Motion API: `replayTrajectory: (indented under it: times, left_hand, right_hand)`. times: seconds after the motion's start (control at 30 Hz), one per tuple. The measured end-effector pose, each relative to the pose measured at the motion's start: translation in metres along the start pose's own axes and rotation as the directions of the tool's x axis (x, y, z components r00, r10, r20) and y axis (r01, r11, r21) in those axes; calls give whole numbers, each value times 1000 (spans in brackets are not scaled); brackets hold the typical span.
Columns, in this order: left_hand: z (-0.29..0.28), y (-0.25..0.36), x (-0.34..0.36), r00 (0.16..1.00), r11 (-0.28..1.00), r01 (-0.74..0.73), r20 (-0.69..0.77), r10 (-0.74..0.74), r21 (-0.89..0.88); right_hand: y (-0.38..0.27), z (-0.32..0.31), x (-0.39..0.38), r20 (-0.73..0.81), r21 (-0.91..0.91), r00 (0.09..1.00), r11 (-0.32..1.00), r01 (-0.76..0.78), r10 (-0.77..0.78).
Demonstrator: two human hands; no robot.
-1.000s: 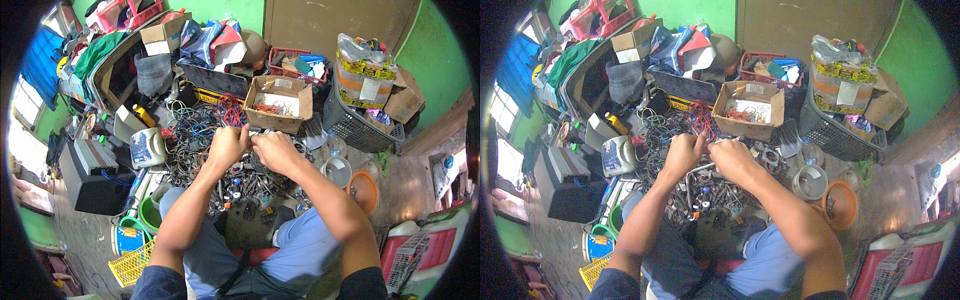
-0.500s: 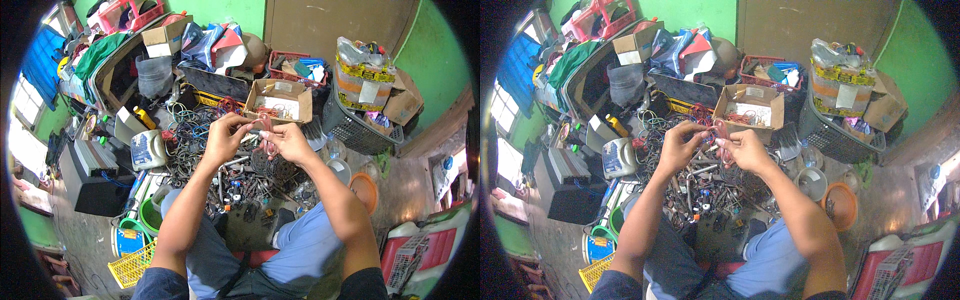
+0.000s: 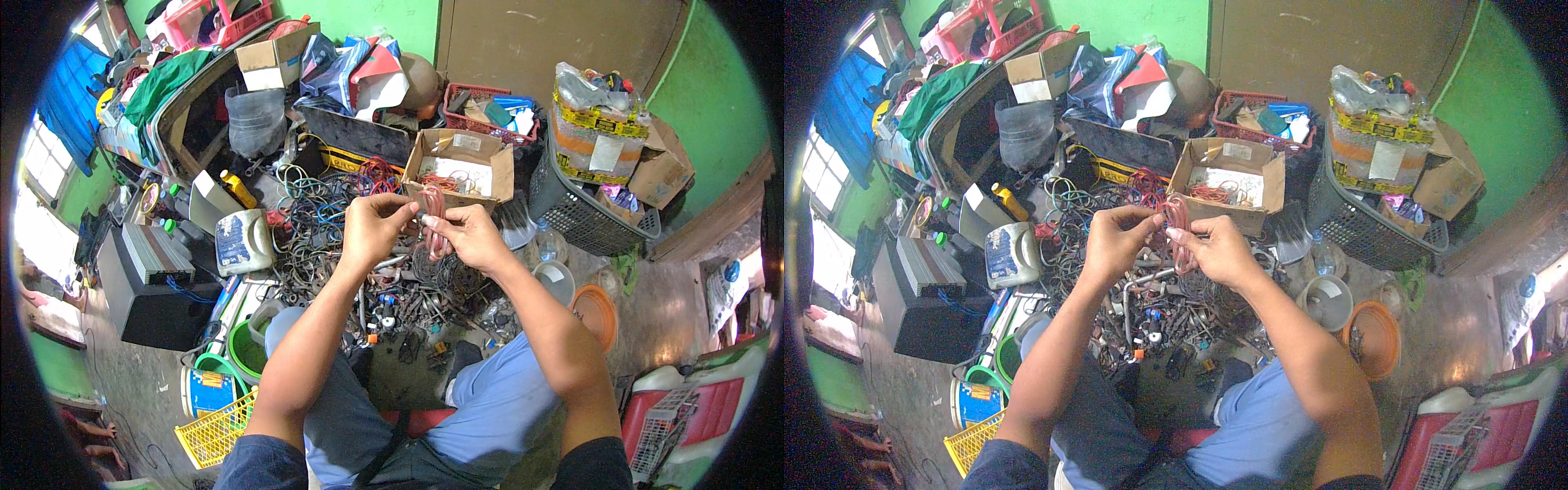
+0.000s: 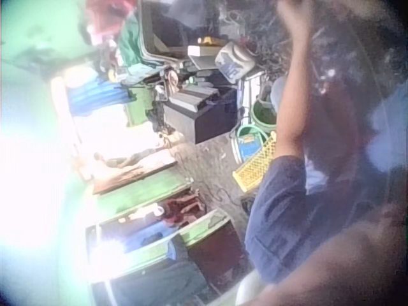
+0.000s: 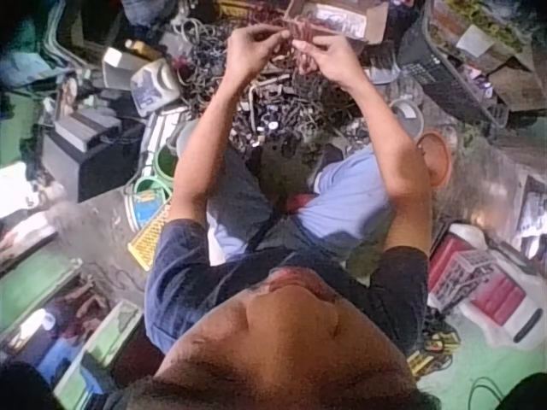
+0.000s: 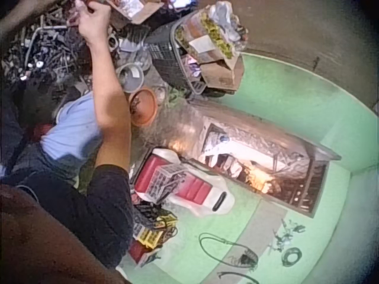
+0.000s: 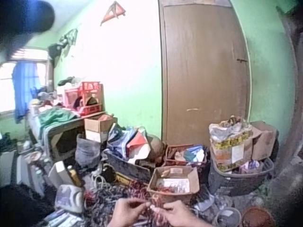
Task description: The person sorts through a large pile of tangled electronic cables and components, picking up bundles of red and black wires, separating them, and placing specific groups into a small cardboard box.
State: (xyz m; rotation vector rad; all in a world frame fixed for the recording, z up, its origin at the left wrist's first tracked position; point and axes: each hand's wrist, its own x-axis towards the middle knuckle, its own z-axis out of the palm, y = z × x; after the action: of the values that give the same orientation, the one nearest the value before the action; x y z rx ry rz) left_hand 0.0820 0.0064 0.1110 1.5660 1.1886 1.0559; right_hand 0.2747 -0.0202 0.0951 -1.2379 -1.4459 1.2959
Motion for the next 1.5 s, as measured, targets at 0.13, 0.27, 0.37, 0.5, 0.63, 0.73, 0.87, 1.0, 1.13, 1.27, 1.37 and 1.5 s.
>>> replayTrajectory:
  times: [0.13,0.27,0.37,0.5,0.63,0.73,0.87,1.0,1.13,1.27,1.37,1.5]
  left_hand:
    - [-2,0,2,999,994,36,6,-36,-104]
    - [2,-5,3,997,971,77,42,-69,-224]
    - [4,-3,2,995,968,101,33,-96,-230]
    - [9,-4,2,993,957,114,42,-107,-267]
    - [14,-10,2,991,949,135,19,-135,-284]
    - [16,-11,3,988,966,154,13,-155,-207]
    - [12,-12,1,984,979,173,61,-167,-106]
    - [5,-7,1,988,988,102,126,-87,-113]
    - [12,8,-4,983,987,-147,106,153,-56]
    - [26,3,-14,928,917,-348,-68,366,196]
    - [31,14,-14,864,907,-377,-282,417,187]
    - [1,-7,5,931,943,-319,-156,331,96]
  right_hand:
    - [5,1,2,-10,-60,1000,998,5,-5]
    - [3,3,2,12,-107,999,993,-41,42]
    - [-5,4,-2,23,-75,999,997,-35,37]
    - [3,-1,0,17,-46,999,998,-35,36]
    - [8,-1,2,5,-68,1000,997,-21,22]
    - [14,0,2,-38,-223,999,975,-7,-2]
    - [5,1,-3,-48,-406,995,912,57,-84]
    - [5,-4,0,-91,-469,977,874,127,-191]
    - [16,-8,16,-153,-403,943,890,215,-297]
    - [7,15,22,-281,-213,918,951,225,-280]
    - [14,14,40,-400,-253,863,942,221,-310]
    - [-1,20,49,-441,106,873,954,282,-209]
